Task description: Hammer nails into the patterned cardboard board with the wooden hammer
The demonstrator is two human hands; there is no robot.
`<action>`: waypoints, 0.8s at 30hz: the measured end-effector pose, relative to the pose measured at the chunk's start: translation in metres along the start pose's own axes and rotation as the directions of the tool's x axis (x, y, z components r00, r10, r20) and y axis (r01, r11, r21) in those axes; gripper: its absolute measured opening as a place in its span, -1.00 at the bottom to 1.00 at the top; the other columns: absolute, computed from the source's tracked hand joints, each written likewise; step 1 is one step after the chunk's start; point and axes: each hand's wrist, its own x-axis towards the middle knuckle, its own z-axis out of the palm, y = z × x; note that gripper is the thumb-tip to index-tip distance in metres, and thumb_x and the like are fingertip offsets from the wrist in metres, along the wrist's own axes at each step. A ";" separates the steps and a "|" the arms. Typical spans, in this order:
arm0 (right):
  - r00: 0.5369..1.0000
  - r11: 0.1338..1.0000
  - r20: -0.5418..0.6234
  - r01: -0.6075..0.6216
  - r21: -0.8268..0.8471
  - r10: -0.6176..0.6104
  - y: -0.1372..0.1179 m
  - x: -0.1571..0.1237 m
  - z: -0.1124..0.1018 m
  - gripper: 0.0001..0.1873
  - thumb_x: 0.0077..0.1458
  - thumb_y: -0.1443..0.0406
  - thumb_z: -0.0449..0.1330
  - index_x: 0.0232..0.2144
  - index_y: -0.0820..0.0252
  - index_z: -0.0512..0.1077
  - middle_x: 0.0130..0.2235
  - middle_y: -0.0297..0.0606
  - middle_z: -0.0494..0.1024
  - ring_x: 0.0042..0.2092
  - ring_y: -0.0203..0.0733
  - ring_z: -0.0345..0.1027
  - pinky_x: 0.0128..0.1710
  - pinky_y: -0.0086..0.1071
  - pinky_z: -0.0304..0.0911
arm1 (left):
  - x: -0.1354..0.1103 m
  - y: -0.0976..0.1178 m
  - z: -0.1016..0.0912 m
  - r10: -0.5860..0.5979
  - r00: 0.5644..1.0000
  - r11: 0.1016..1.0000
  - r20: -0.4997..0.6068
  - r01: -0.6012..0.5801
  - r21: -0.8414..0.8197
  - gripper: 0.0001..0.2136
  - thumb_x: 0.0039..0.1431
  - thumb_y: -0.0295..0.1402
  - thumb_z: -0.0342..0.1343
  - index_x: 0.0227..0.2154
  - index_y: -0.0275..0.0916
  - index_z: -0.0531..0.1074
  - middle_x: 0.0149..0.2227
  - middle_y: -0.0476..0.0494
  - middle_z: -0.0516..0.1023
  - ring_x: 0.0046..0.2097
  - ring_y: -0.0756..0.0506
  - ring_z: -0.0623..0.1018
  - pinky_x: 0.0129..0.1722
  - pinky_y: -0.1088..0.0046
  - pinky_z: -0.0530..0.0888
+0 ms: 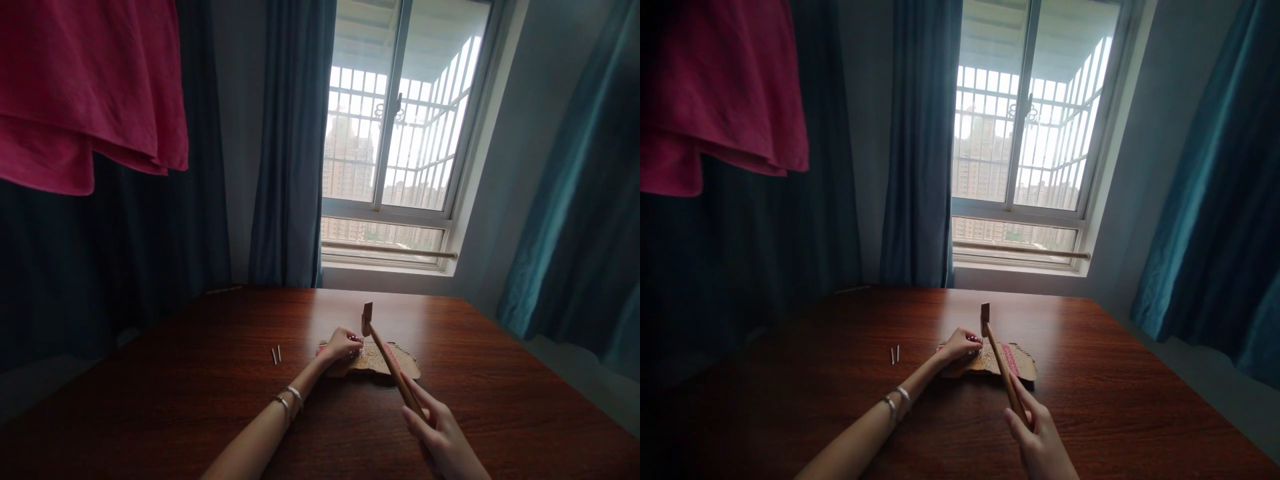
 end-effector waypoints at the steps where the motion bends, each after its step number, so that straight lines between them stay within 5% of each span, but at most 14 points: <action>1: 1.000 1.000 -0.008 0.010 0.008 -0.010 0.003 0.001 0.000 -0.25 -0.15 0.00 0.19 0.07 0.24 0.26 -0.57 -0.39 0.27 -0.56 -0.36 -0.02 -0.58 -0.48 0.01 | 0.000 0.000 0.000 0.000 1.000 1.000 0.000 0.000 0.001 -0.74 -0.21 -0.27 0.12 -0.54 -0.41 0.53 -0.61 -0.03 0.43 -0.53 0.03 0.35 -0.54 0.56 0.17; 12: 0.997 0.998 0.080 -0.025 0.059 0.021 0.011 0.006 -0.003 -0.24 -0.08 0.04 0.16 0.12 0.29 0.16 -0.62 -0.50 0.01 -0.59 -0.41 -0.17 -0.66 -0.52 -0.24 | 0.002 -0.004 0.001 0.018 1.000 1.000 0.012 -0.017 -0.023 -0.75 -0.19 -0.28 0.11 -0.53 -0.40 0.52 -0.59 -0.04 0.44 -0.53 0.03 0.35 -0.55 0.57 0.17; 17: 0.997 0.995 0.066 -0.041 0.086 0.035 0.015 0.004 -0.003 -0.23 -0.11 0.05 0.19 0.11 0.30 0.16 -0.64 -0.51 0.07 -0.62 -0.45 -0.13 -0.69 -0.55 -0.26 | -0.001 0.000 -0.001 0.024 1.000 1.000 0.003 -0.024 -0.012 -0.76 -0.19 -0.27 0.11 -0.54 -0.39 0.52 -0.59 -0.03 0.43 -0.52 0.03 0.35 -0.53 0.57 0.18; 24: 0.974 0.946 0.076 -0.227 0.230 0.216 0.006 -0.001 -0.012 -0.16 -0.11 -0.01 0.17 0.17 0.10 0.00 -0.60 -0.46 0.33 -0.77 -0.57 -0.16 -0.82 -0.64 -0.29 | -0.001 0.000 0.001 0.006 1.000 1.000 -0.010 -0.006 -0.016 -0.75 -0.21 -0.27 0.12 -0.53 -0.39 0.52 -0.59 -0.02 0.44 -0.51 0.02 0.36 -0.52 0.57 0.19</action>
